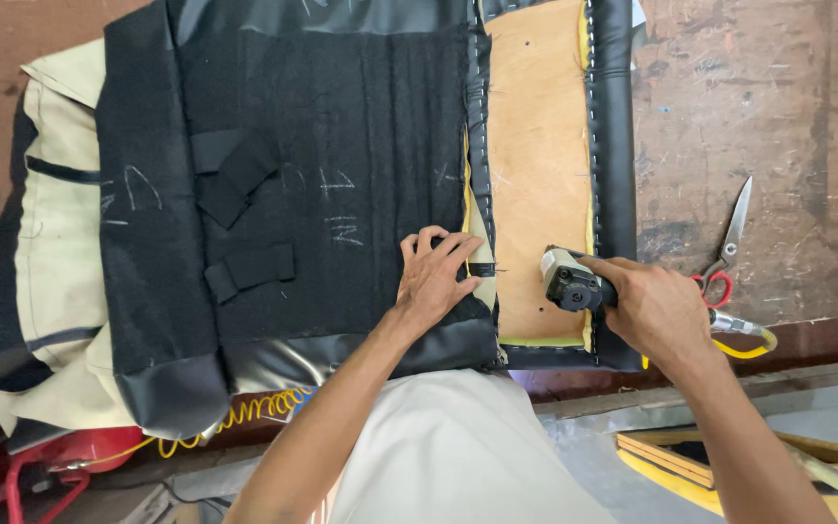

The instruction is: The person staples black upholstery fabric onto a wooden seat frame using a pneumatic staple gun. They repeatedly pull and smooth the fabric, then drive staples along the edges to secure it. The person flips the seat to check the underside and continues stapling along the perimeter.

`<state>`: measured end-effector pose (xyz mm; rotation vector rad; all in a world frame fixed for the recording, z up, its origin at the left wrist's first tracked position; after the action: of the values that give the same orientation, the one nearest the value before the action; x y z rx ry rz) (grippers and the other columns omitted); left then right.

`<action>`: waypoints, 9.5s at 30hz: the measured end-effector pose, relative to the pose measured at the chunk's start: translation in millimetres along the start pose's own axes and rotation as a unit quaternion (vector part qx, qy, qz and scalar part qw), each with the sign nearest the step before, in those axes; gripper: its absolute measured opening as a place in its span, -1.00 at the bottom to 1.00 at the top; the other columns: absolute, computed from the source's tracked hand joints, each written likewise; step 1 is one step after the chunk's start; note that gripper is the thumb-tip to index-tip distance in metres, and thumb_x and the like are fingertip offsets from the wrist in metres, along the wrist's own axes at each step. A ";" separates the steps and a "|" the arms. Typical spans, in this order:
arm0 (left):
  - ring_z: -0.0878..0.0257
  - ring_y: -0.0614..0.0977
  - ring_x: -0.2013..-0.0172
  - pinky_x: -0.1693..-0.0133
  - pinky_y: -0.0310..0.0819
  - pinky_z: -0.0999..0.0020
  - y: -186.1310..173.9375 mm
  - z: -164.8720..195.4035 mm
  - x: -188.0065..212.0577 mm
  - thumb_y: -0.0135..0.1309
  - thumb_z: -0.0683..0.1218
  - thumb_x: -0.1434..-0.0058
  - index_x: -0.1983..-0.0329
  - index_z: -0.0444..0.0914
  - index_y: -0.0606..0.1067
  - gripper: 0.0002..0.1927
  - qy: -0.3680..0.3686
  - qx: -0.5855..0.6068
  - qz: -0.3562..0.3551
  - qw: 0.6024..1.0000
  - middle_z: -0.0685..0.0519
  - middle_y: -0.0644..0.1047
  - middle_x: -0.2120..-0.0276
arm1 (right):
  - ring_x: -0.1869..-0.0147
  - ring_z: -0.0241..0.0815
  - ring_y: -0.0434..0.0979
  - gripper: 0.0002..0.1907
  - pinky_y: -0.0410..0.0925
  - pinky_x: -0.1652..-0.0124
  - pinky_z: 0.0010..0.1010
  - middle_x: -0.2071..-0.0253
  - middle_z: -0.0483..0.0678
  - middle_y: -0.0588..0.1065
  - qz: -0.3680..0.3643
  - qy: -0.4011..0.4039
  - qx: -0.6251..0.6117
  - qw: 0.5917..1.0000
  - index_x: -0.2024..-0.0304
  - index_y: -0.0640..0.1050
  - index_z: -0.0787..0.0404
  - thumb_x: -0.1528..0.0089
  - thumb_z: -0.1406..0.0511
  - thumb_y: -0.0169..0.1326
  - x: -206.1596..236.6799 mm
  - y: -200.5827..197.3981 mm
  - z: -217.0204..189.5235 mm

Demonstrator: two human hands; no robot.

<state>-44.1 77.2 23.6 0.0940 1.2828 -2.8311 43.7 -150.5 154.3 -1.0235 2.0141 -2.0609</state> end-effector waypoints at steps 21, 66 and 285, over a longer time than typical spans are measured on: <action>-0.06 0.38 -0.12 -0.11 0.16 -0.10 -26.2 12.4 -29.2 0.32 0.07 0.10 0.01 -0.22 0.53 -0.43 0.100 -0.081 -0.018 0.992 0.01 0.51 -0.04 | 0.12 0.10 0.64 -0.28 0.47 0.15 -0.07 0.05 -0.10 0.62 -0.001 0.024 -0.041 0.999 -0.13 0.57 -0.19 0.06 0.48 0.09 -3.0 -3.3 2.1; 0.05 0.49 0.02 -0.04 0.30 0.05 -17.7 -22.3 -67.5 0.24 -0.13 -0.13 0.15 -0.20 0.58 -0.78 0.118 -0.093 0.185 0.971 0.08 0.54 0.07 | 0.16 -0.02 0.67 -0.38 0.51 0.21 -0.18 -0.02 -0.22 0.59 0.008 0.027 -0.047 0.998 -0.16 0.58 -0.16 -0.04 0.39 0.12 -1.4 -1.5 14.8; 0.03 0.41 -0.30 -0.26 0.24 0.09 14.3 -3.9 -28.2 0.22 -0.06 -0.21 -0.07 -0.16 0.59 -0.65 -0.005 -0.046 0.173 0.984 0.00 0.52 -0.20 | 0.12 0.08 0.64 -0.43 0.48 0.15 -0.09 0.06 -0.09 0.61 0.055 -0.007 -0.077 0.995 -0.07 0.61 -0.07 -0.01 0.42 0.09 9.9 2.0 23.6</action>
<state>-15.0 70.8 12.3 0.2723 1.2516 -2.4738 47.2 -176.0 154.2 -0.9231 2.1990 -1.8635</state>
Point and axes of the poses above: each hand's wrist, its own x-axis away from the middle knuckle, its own y-axis out of the palm, z = x × y, the point moved 3 cm from there along -x, towards the middle knuckle
